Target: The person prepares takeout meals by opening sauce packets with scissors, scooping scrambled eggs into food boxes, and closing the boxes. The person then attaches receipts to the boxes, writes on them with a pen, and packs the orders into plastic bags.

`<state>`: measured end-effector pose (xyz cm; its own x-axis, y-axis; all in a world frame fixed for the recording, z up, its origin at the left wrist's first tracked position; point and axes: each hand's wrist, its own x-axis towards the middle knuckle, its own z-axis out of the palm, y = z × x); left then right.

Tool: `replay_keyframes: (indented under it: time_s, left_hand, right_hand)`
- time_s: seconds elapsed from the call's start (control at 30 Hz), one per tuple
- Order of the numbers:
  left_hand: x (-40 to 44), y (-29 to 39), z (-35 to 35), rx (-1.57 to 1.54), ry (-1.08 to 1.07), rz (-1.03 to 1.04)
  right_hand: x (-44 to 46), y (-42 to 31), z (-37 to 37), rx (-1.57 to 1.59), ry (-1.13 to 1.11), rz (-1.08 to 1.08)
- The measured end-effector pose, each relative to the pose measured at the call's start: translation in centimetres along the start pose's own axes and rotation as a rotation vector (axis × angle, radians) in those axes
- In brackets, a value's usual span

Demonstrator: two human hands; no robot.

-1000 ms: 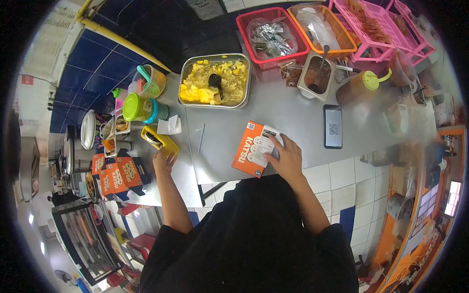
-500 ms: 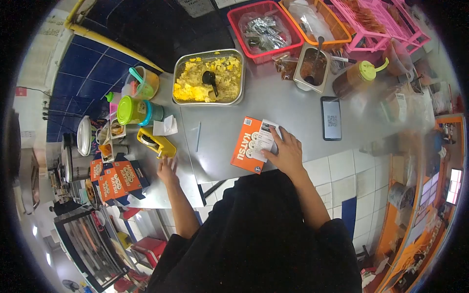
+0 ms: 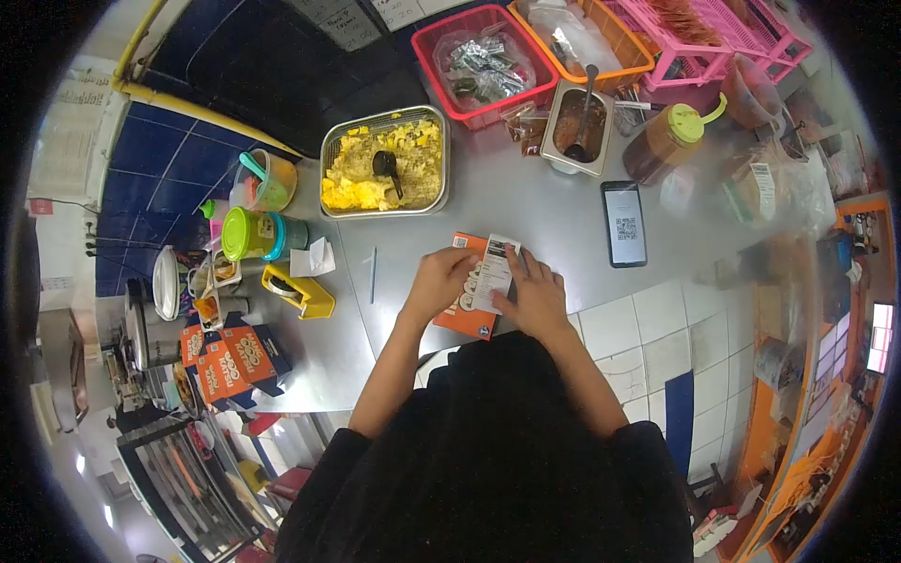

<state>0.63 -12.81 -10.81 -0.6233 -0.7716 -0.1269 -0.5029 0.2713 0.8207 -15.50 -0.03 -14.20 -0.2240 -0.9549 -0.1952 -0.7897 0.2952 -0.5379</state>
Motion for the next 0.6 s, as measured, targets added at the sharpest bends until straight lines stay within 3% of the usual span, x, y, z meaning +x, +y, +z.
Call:
replay_keyframes:
  time_s: [0.07,0.17,0.37,0.43,0.5,0.57,0.6]
  left_hand:
    - [2.3,0.9,0.8,-0.02,-0.092,0.001]
    - [4.8,-0.6,1.4,0.187,-0.229,-0.06]
    - [3.6,-1.2,-1.2,0.431,-0.198,-0.316]
    - [0.2,-4.7,-3.8,0.503,-0.138,-0.35]
    - [-3.5,-3.0,-7.7,0.45,0.066,-0.662]
    - [-9.3,-13.3,-11.0,0.503,0.718,-0.662]
    - [-11.8,-15.4,-12.9,0.443,1.001,-0.552]
  right_hand:
    - [0.0,0.0,0.0,0.005,-0.018,0.013]
    - [-0.1,0.1,-0.2,0.042,-0.032,0.011]
    - [-0.3,0.1,-0.2,0.021,-0.04,0.044]
    - [-0.1,-0.1,-0.2,-0.015,-0.019,0.019]
    - [-0.2,0.1,-0.2,-0.064,0.013,0.017]
    - [-0.1,-0.1,-0.1,-0.119,0.046,0.0]
    - [0.0,-0.3,-0.6,-0.119,0.017,-0.006]
